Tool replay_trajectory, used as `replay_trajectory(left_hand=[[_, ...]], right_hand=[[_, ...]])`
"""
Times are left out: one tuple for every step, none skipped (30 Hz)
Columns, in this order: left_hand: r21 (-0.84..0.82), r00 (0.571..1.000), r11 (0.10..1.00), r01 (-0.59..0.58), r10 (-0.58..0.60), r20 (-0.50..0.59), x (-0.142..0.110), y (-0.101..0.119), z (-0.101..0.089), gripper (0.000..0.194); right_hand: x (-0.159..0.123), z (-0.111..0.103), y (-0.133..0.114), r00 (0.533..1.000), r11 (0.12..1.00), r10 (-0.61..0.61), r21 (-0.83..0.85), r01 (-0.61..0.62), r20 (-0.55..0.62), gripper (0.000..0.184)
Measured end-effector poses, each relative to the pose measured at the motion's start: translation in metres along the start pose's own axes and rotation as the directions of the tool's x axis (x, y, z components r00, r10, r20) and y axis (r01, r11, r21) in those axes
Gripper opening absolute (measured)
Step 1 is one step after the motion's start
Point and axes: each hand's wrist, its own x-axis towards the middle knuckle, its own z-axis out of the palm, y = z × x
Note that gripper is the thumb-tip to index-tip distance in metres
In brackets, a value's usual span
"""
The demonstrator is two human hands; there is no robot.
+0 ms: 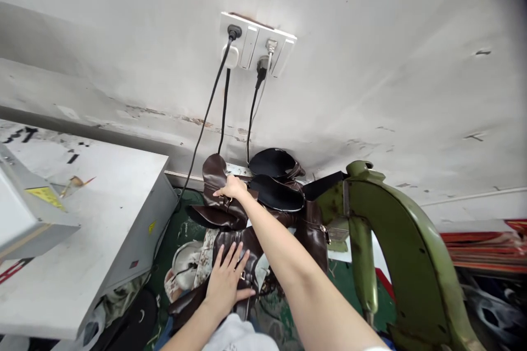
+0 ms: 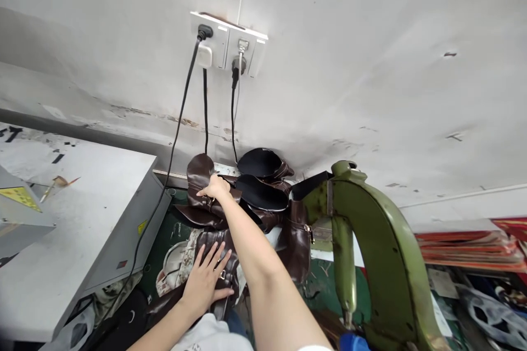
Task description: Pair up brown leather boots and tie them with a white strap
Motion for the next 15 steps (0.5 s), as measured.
replay_trajectory(left_hand=[[0.007,1.000,1.000,0.002,-0.002,-0.005,0.000,0.000,0.000,0.098],[0.015,1.000,1.000,0.002,-0.002,-0.012,-0.001,0.000,0.000,0.097],[0.023,1.000,1.000,0.002,-0.001,-0.021,-0.001,0.000,0.000,0.097],[0.031,1.000,1.000,-0.004,0.005,-0.030,-0.001,0.000,0.000,0.096],[0.038,0.999,0.999,-0.013,0.015,-0.040,-0.002,-0.001,0.000,0.095],[0.045,0.998,0.999,-0.025,0.027,-0.050,-0.003,-0.002,0.000,0.093],[0.053,0.997,0.998,-0.037,0.040,-0.061,-0.003,-0.003,-0.001,0.091],[0.060,0.996,0.997,-0.047,0.052,-0.074,-0.004,-0.003,-0.001,0.088],[0.069,0.994,0.996,-0.055,0.061,-0.086,-0.004,-0.004,-0.001,0.086],[0.077,0.993,0.995,-0.062,0.070,-0.099,-0.005,-0.003,-0.001,0.085],[0.086,0.991,0.994,-0.066,0.075,-0.113,-0.005,-0.003,-0.001,0.084],[0.095,0.989,0.993,-0.068,0.080,-0.127,-0.005,-0.002,-0.001,0.084],[0.104,0.987,0.992,-0.069,0.083,-0.140,-0.006,-0.002,-0.001,0.084],[0.114,0.985,0.991,-0.069,0.086,-0.153,-0.006,-0.001,0.000,0.083],[0.123,0.982,0.990,-0.068,0.088,-0.164,-0.006,-0.002,0.001,0.080]], right_hand=[[-0.014,-0.006,0.002,0.998,0.999,-0.027,0.023,0.028,-0.064,0.044],[-0.031,-0.013,0.005,0.990,0.997,-0.053,0.049,0.059,-0.129,0.048],[-0.052,-0.021,0.010,0.978,0.993,-0.074,0.077,0.091,-0.194,0.052],[-0.076,-0.028,0.017,0.964,0.988,-0.084,0.106,0.114,-0.252,0.055],[-0.101,-0.033,0.027,0.952,0.981,-0.087,0.139,0.132,-0.293,0.054],[-0.129,-0.035,0.038,0.941,0.975,-0.080,0.169,0.142,-0.329,0.052],[-0.155,-0.034,0.050,0.933,0.973,-0.056,0.191,0.131,-0.356,0.048],[-0.181,-0.029,0.062,0.923,0.974,-0.016,0.203,0.102,-0.385,0.046],[-0.204,-0.020,0.073,0.911,0.977,0.035,0.205,0.055,-0.411,0.044],[-0.223,-0.007,0.082,0.899,0.981,0.090,0.196,-0.004,-0.429,0.045],[-0.237,0.007,0.088,0.885,0.981,0.143,0.180,-0.069,-0.444,0.046],[-0.247,0.023,0.090,0.869,0.979,0.185,0.162,-0.123,-0.460,0.045],[-0.253,0.040,0.089,0.853,0.975,0.215,0.146,-0.165,-0.476,0.045],[-0.254,0.057,0.083,0.839,0.972,0.234,0.134,-0.193,-0.491,0.046],[-0.253,0.074,0.074,0.830,0.970,0.243,0.127,-0.207,-0.502,0.048]])
